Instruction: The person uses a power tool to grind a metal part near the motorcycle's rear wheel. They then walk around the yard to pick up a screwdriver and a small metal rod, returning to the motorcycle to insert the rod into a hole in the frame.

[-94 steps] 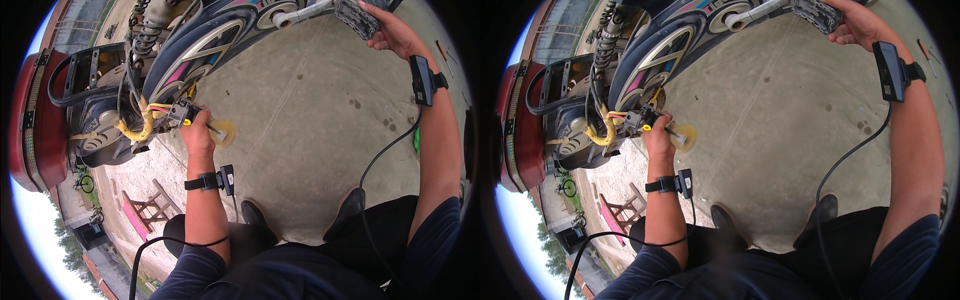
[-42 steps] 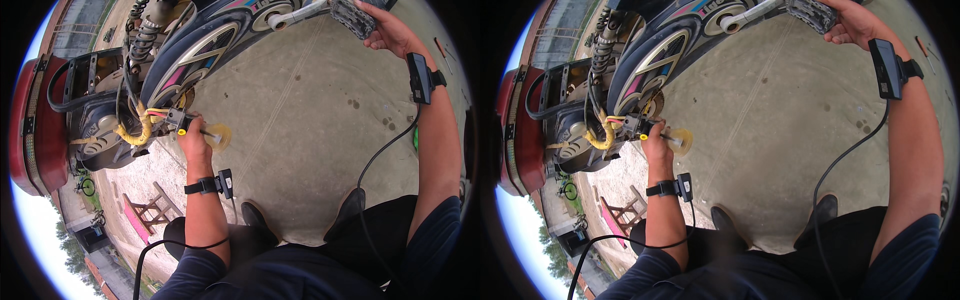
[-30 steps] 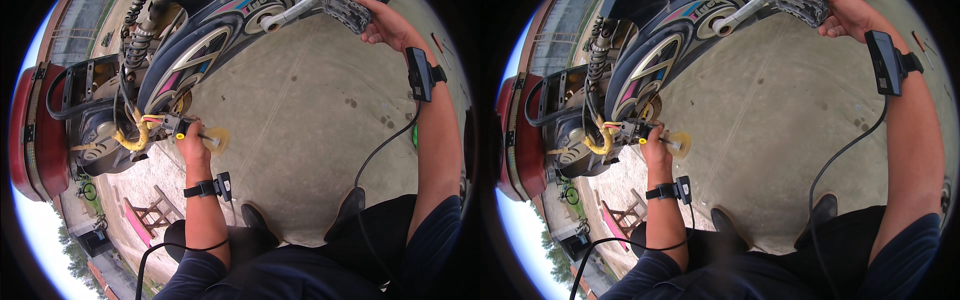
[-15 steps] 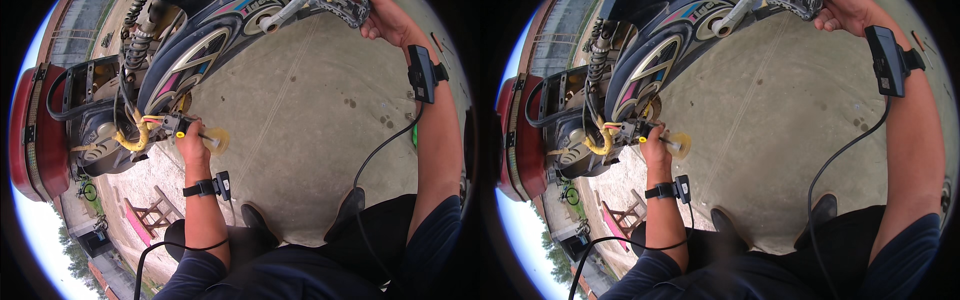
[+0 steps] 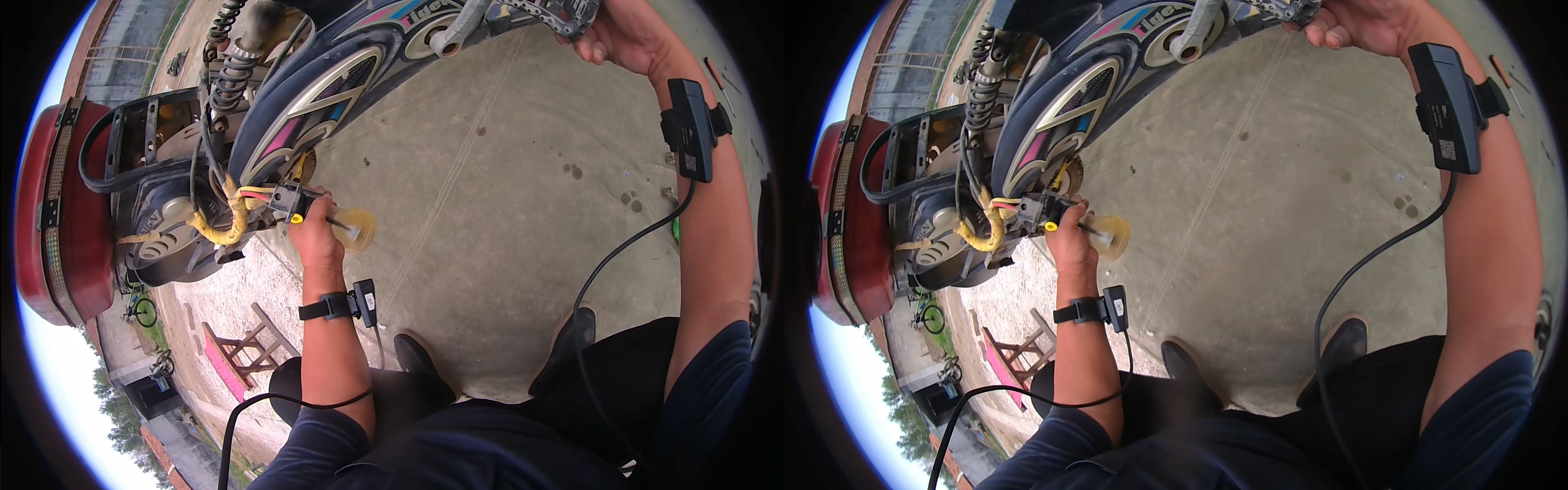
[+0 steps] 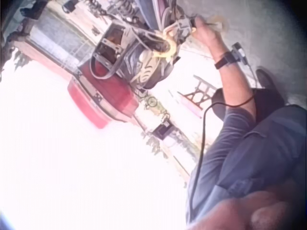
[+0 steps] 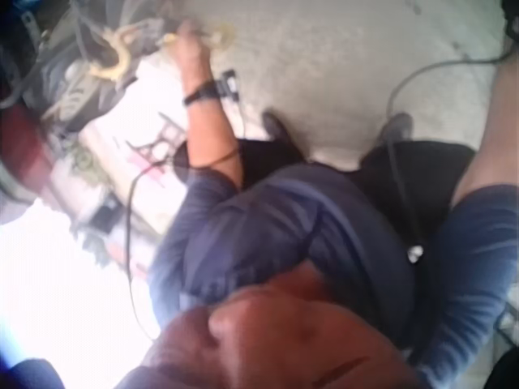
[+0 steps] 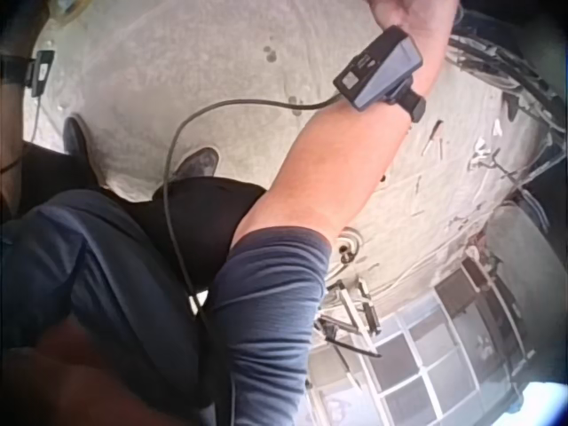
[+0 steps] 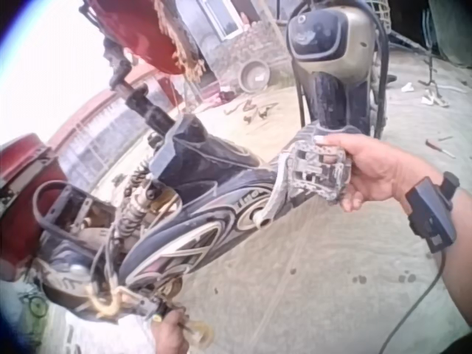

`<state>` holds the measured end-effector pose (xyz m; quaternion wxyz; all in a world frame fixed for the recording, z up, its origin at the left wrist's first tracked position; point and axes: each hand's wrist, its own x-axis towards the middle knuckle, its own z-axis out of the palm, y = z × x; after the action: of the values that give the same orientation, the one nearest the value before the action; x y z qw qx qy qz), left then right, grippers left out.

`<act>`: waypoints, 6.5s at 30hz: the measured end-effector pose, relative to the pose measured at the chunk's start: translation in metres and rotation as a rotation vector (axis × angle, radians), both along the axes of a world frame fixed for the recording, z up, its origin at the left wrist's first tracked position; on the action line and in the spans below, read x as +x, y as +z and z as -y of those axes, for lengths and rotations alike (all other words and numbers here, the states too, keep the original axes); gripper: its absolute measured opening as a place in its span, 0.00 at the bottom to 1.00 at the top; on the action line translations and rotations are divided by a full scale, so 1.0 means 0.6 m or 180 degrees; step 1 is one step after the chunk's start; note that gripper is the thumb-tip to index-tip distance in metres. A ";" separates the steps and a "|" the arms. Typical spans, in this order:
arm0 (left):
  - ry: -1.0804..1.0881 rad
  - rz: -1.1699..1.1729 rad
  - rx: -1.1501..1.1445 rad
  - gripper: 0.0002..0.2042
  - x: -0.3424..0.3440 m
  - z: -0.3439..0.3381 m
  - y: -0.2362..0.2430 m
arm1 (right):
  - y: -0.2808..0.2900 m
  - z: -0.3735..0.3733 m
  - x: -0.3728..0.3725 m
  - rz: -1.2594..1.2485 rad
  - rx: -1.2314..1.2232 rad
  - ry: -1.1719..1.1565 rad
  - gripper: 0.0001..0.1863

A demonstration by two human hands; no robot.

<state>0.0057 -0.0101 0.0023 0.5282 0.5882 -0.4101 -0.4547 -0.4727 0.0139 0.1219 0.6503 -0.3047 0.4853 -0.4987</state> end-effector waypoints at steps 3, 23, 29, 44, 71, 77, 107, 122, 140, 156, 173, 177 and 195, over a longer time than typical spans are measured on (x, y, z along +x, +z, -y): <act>-0.0007 0.0046 0.0023 0.16 0.002 -0.002 0.001 | 0.008 0.002 0.012 0.0066 -0.0105 0.0037 0.28; -0.0028 0.0042 0.0007 0.16 -0.004 -0.001 0.004 | 0.041 0.019 0.092 0.0359 -0.0617 0.0675 0.28; 0.0014 0.0043 0.0019 0.16 -0.002 -0.002 0.004 | 0.045 0.022 0.133 0.0407 -0.0619 0.0847 0.26; -0.0026 -0.0050 0.0069 0.16 -0.003 -0.005 0.013 | -0.027 0.016 0.323 0.0335 0.0017 0.0997 0.27; -0.0070 -0.0129 0.0040 0.14 -0.011 -0.017 0.019 | -0.048 0.016 0.335 0.0477 0.0032 0.1014 0.30; -0.0077 -0.0098 -0.0006 0.15 -0.015 -0.017 0.025 | -0.048 0.020 0.339 0.0429 0.0003 0.1008 0.29; -0.0423 0.0088 0.0156 0.19 0.004 -0.002 0.017 | -0.253 0.014 0.214 -0.2558 0.1074 0.0496 0.32; -0.0124 -0.0176 0.0109 0.16 -0.016 0.000 0.018 | -0.253 0.015 0.199 -0.2489 0.1106 0.0546 0.32; 0.0035 -0.0054 0.0118 0.14 -0.007 -0.004 0.020 | -0.235 0.004 0.066 -0.2424 0.0948 0.0348 0.38; -0.0295 0.0170 0.0265 0.17 0.018 -0.031 0.024 | 0.042 -0.004 0.083 0.0306 -0.0227 0.0182 0.34; -0.1408 0.1509 0.1116 0.22 0.164 -0.216 0.266 | 0.010 0.052 0.314 0.0281 0.0909 0.1272 0.28; -0.1041 0.1183 0.1141 0.22 0.196 -0.265 0.315 | 0.043 0.049 0.247 0.0348 0.0840 0.1125 0.29; 0.0671 0.1027 0.0931 0.26 0.217 -0.390 0.407 | -0.313 0.054 0.203 -0.2292 0.1280 0.0667 0.23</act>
<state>0.1357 0.2239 0.2468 0.4096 0.7631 -0.3553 -0.3517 -0.3507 -0.0185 -0.0661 0.5329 -0.3743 0.7355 -0.1870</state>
